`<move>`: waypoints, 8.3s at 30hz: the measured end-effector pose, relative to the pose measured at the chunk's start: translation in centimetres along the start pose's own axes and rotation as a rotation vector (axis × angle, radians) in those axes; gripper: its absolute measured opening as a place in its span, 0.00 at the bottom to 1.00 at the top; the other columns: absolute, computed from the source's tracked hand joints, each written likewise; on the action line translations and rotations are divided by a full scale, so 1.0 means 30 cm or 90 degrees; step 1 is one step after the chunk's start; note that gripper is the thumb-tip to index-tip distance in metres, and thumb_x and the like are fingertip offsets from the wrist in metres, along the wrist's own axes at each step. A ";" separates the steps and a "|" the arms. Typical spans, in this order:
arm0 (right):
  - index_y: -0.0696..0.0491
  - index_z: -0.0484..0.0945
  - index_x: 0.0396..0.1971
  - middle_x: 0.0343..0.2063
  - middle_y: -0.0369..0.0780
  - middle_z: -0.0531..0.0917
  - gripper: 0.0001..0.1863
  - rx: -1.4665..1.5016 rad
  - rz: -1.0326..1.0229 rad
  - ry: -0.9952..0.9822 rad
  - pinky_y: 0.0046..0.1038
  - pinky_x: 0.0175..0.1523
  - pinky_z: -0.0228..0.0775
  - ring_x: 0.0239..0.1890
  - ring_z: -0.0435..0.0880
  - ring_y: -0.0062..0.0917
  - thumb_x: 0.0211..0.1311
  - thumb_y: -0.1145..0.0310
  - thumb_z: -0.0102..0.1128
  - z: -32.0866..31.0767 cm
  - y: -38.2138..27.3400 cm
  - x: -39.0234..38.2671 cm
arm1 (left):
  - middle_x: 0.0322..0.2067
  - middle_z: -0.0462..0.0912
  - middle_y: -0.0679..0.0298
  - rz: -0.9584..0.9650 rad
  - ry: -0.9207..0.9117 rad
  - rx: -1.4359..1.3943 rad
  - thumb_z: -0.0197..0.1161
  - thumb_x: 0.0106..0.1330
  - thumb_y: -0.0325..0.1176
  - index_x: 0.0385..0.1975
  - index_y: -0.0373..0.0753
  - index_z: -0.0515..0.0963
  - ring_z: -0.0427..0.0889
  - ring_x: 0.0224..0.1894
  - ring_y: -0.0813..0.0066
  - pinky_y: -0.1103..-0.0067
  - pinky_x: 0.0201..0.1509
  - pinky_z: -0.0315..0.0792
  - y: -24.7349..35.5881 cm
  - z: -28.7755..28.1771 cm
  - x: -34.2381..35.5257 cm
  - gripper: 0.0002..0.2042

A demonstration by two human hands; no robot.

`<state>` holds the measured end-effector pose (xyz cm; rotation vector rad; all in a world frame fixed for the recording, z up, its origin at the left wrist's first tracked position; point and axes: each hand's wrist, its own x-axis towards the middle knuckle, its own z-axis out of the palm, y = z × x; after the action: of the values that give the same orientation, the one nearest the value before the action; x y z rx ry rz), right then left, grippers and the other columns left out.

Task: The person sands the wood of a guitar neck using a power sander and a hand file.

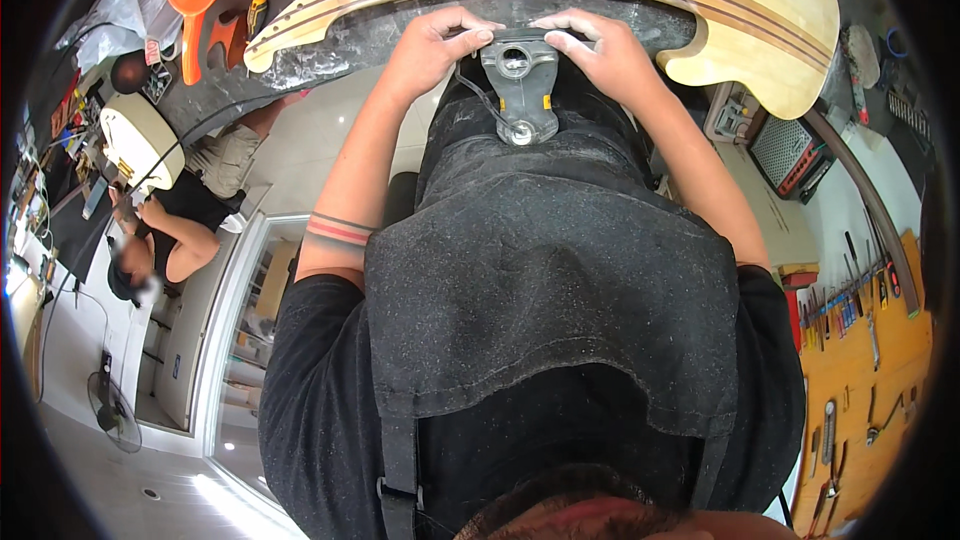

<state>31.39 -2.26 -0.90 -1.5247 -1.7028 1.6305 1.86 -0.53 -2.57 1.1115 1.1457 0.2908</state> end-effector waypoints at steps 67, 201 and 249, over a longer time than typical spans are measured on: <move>0.53 0.77 0.72 0.70 0.43 0.80 0.25 0.405 0.068 -0.102 0.35 0.74 0.71 0.68 0.81 0.28 0.87 0.56 0.46 0.391 -0.729 -0.357 | 0.61 0.83 0.58 0.161 0.423 -0.664 0.48 0.82 0.65 0.69 0.42 0.73 0.82 0.63 0.61 0.57 0.67 0.77 0.014 0.311 -0.940 0.33; 0.47 0.85 0.39 0.32 0.36 0.87 0.20 -0.407 -0.402 0.218 0.38 0.41 0.81 0.36 0.89 0.35 0.54 0.51 0.81 -1.230 -0.032 -0.590 | 0.52 0.82 0.56 0.162 0.154 0.903 0.81 0.52 0.43 0.68 0.45 0.78 0.85 0.51 0.50 0.61 0.54 0.80 1.427 0.801 -0.209 0.39; 0.45 0.87 0.43 0.37 0.34 0.90 0.21 -0.392 -0.423 0.236 0.36 0.43 0.84 0.39 0.90 0.34 0.52 0.53 0.81 -1.232 0.007 -0.579 | 0.45 0.84 0.60 0.233 0.277 0.806 0.77 0.46 0.31 0.62 0.45 0.82 0.87 0.45 0.57 0.65 0.50 0.82 1.274 0.749 -0.232 0.35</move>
<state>67.96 1.99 16.80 -1.1619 -2.2513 0.4845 30.11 0.37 32.28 2.4729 1.5342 0.0493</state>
